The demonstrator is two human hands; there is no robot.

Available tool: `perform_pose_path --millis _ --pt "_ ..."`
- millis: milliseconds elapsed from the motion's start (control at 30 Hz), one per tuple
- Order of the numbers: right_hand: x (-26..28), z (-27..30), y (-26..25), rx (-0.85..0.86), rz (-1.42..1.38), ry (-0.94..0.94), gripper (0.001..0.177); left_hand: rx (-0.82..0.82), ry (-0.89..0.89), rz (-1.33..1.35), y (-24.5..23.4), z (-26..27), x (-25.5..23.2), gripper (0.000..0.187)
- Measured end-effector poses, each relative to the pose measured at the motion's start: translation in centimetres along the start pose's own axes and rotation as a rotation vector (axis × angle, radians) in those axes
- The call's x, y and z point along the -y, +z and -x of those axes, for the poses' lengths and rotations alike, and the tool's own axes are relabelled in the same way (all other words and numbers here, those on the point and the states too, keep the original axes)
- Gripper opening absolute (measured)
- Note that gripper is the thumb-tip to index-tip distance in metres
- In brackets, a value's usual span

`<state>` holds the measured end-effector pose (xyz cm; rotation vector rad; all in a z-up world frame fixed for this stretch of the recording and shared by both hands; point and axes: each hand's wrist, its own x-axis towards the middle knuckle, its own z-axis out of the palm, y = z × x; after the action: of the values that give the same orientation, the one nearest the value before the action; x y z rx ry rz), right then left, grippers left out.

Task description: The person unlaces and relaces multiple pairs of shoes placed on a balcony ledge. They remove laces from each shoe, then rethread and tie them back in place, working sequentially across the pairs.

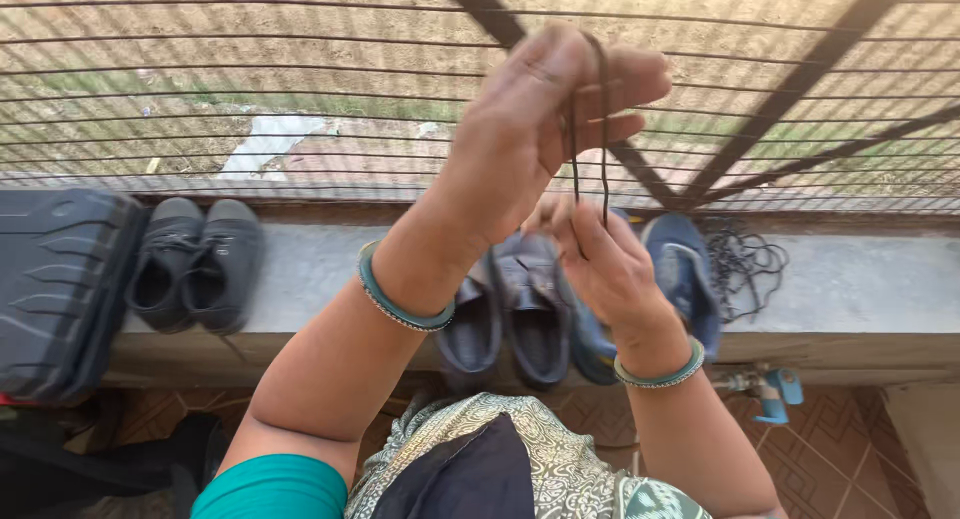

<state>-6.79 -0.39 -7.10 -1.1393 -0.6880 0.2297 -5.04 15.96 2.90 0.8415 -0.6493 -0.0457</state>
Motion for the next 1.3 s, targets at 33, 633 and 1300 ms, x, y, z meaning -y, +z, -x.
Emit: perform_pose_path --millis 33,633,1300 --pt "-1.1 -0.1 1.7 0.077 -0.081 -0.051 0.043 -0.051 -0.021 0.126 -1.5 0.8 -1.5 0.027" --pt "-23.5 6.3 15.8 -0.128 0.671 0.239 0.037 -0.897 -0.425 0.151 -31.7 14.3 8.4 0.016" --pt "-21.9 -1.7 18.0 0.037 1.551 0.286 0.057 -0.494 -0.668 -0.866 -31.7 14.8 9.4 0.019"
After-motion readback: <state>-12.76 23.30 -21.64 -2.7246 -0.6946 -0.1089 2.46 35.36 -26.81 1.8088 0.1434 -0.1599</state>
